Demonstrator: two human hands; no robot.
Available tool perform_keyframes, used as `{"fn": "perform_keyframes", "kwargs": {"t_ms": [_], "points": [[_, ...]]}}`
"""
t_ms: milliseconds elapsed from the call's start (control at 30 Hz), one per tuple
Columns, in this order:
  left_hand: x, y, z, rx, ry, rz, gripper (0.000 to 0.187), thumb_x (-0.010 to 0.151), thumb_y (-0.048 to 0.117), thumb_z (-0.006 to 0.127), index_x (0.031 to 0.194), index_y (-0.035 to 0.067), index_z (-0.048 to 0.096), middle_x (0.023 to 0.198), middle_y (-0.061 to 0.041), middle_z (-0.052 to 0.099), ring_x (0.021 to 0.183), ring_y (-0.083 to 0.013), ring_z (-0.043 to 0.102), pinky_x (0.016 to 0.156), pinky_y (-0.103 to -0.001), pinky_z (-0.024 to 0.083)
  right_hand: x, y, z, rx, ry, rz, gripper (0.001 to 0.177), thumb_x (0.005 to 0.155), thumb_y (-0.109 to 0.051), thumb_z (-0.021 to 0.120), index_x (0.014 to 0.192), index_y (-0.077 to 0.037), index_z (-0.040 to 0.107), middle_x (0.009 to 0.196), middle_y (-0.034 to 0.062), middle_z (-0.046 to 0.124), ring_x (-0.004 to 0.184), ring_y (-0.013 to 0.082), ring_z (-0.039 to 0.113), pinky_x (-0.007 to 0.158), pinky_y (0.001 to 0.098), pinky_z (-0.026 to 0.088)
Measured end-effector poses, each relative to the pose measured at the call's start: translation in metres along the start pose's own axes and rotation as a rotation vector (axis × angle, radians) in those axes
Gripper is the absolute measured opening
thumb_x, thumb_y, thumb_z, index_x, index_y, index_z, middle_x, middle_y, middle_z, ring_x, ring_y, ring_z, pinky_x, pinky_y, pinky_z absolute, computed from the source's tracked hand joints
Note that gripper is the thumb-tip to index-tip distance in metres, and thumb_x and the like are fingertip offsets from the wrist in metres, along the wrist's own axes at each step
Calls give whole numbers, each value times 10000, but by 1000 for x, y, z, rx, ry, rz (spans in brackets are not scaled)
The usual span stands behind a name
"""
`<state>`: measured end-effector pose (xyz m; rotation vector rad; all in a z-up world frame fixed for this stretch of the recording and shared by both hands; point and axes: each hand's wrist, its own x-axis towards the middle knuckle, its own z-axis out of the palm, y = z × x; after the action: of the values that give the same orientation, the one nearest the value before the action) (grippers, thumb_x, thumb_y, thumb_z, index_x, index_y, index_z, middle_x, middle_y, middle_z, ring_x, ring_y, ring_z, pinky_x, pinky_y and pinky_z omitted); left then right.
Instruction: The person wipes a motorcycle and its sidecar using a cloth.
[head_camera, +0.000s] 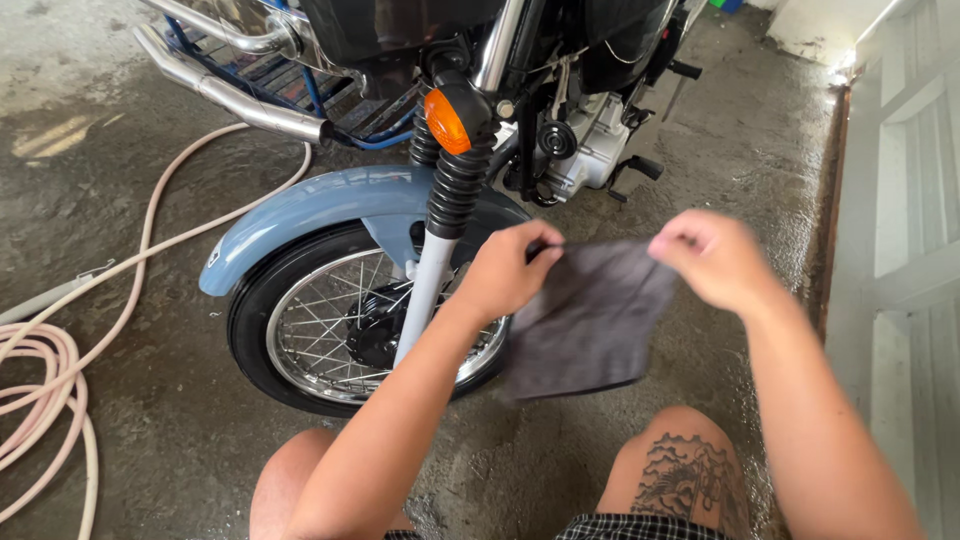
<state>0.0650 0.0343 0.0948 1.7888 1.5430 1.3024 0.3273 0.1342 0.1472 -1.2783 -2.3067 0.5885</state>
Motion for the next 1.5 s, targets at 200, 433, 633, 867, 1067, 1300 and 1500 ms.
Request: {"fn": "perform_keyframes", "kwargs": {"t_ms": [200, 433, 633, 867, 1067, 1300, 1500], "points": [[6, 28, 13, -281, 177, 79, 382, 984, 280, 654, 1270, 27, 652, 1177, -147, 713, 1026, -247, 699, 860, -355, 559, -17, -7, -22, 27, 903, -249, 174, 1016, -185, 684, 1095, -32, 710, 957, 138, 704, 859, 229, 684, 785, 392, 536], [-6, -72, 85, -183, 162, -243, 497, 991, 371, 590, 1301, -16, 627, 1266, -210, 691, 1164, -325, 685, 996, -380, 516, 10, 118, 129, 27, -130, 480, 238, 1000, -214, 622, 1150, -33, 660, 814, 184, 722, 693, 284, 726, 680, 445, 560], [-31, -128, 111, -110, 76, -437, 525, 981, 373, 612, 1344, -6, 602, 1318, -219, 664, 1253, -344, 634, 1054, -392, 475, 7, 131, 142, 105, -26, 433, 215, 1003, -232, 635, 1061, -32, 689, 801, 135, 733, 689, 217, 708, 685, 370, 540], [-30, -79, 87, -223, 62, 66, 644, 874, 275, 771, 1401, -13, 539, 1364, -229, 596, 1278, -344, 578, 1062, -402, 444, 9, 67, 85, 741, -283, -5, 179, 940, -193, 686, 1035, -42, 697, 943, 50, 719, 862, 122, 675, 804, 325, 549], [-12, -61, 78, -172, 67, -99, 414, 828, 239, 785, 1147, 28, 628, 1180, -201, 695, 1135, -327, 684, 1023, -382, 538, 10, 22, 81, 398, -236, -116, 164, 952, -203, 672, 985, -56, 736, 904, 69, 741, 816, 153, 663, 740, 328, 543], [-13, -46, 65, -226, 195, 362, 684, 707, 134, 743, 1356, 16, 565, 1376, -222, 561, 1319, -373, 524, 1126, -423, 397, -3, 9, 76, 182, -127, -249, 168, 894, -141, 676, 1035, -71, 734, 979, 88, 738, 875, 242, 701, 782, 354, 553], [-22, -29, 58, 206, -248, -46, 355, 795, 343, 800, 985, 45, 762, 968, -208, 727, 1046, -391, 674, 955, -451, 516, -18, 7, 62, -79, -12, -281, 136, 900, -135, 688, 1006, -78, 753, 975, 121, 716, 939, 324, 674, 808, 409, 530]]}}
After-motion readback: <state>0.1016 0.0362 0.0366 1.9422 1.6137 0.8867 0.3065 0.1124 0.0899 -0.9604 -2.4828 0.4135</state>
